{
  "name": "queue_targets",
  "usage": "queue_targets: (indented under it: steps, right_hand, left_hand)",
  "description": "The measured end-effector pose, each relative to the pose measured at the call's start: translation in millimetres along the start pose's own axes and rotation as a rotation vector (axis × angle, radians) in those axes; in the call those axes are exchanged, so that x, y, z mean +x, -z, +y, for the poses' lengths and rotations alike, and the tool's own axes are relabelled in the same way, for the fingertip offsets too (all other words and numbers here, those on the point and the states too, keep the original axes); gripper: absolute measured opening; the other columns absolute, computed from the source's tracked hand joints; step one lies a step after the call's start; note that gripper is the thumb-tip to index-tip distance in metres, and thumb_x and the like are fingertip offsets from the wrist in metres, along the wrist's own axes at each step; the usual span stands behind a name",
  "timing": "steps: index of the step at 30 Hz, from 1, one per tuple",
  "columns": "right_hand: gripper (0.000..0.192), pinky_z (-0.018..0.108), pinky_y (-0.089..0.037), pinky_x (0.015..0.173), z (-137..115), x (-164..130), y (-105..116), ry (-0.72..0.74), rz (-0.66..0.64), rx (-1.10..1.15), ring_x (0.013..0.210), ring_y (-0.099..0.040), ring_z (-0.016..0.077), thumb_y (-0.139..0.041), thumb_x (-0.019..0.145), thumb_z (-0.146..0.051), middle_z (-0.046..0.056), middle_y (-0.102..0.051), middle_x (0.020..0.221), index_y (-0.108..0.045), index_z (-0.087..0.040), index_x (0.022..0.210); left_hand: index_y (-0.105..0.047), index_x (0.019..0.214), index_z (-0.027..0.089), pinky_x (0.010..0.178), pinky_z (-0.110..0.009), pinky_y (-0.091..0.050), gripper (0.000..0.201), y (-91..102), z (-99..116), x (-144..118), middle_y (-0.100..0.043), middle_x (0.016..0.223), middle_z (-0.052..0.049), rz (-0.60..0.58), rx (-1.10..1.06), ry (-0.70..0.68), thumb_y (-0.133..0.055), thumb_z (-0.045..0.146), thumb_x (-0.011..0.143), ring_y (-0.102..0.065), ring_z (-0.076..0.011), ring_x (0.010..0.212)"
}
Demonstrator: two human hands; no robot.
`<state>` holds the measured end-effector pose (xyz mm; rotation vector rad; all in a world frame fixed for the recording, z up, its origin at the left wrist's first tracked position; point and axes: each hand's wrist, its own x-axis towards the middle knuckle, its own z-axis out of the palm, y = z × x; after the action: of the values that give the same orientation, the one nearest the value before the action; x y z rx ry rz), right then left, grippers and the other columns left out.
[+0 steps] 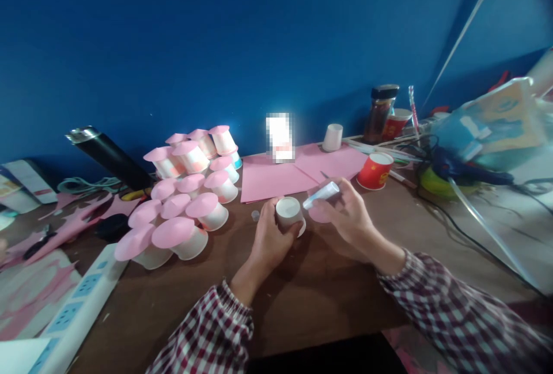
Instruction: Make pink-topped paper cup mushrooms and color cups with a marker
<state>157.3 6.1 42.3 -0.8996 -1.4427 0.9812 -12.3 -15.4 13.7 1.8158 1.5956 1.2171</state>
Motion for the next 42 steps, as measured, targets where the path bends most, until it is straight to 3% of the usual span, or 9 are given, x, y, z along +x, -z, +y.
queue_targets:
  steps: [26,31,42]
  right_hand:
    - [0.025,0.029,-0.050,0.065,15,-12,-8,0.117,0.092,-0.201,0.072,-0.060,0.0166,-0.071,0.072,-0.029,0.004,-0.065,0.086,-0.052,-0.021,0.086]
    - [0.022,0.027,-0.050,0.064,10,-10,-7,0.097,0.021,-0.206,0.072,-0.061,0.0158,-0.069,0.075,-0.028,0.003,-0.065,0.087,-0.052,-0.021,0.087]
    - [0.014,0.026,-0.049,0.064,8,-10,-6,0.116,-0.068,-0.246,0.072,-0.059,0.0159,-0.060,0.082,-0.030,0.003,-0.062,0.086,-0.054,-0.021,0.091]
  left_hand:
    - [-0.044,0.093,0.021,0.070,-0.031,-0.040,0.047,-5.0,1,-6,-0.049,0.091,-0.003,0.111,0.148,-0.007,-0.075,0.037,0.061,-0.048,-0.0196,0.083]
    - [-0.049,0.100,0.021,0.075,-0.034,-0.042,0.047,-5.1,1,-7,-0.049,0.096,-0.004,0.099,0.122,-0.046,-0.075,0.034,0.063,-0.048,-0.0211,0.090]
    - [-0.052,0.090,0.019,0.072,-0.032,-0.041,0.037,-3.2,4,-5,-0.050,0.090,-0.005,0.095,0.168,-0.067,-0.071,0.040,0.067,-0.048,-0.0209,0.085]
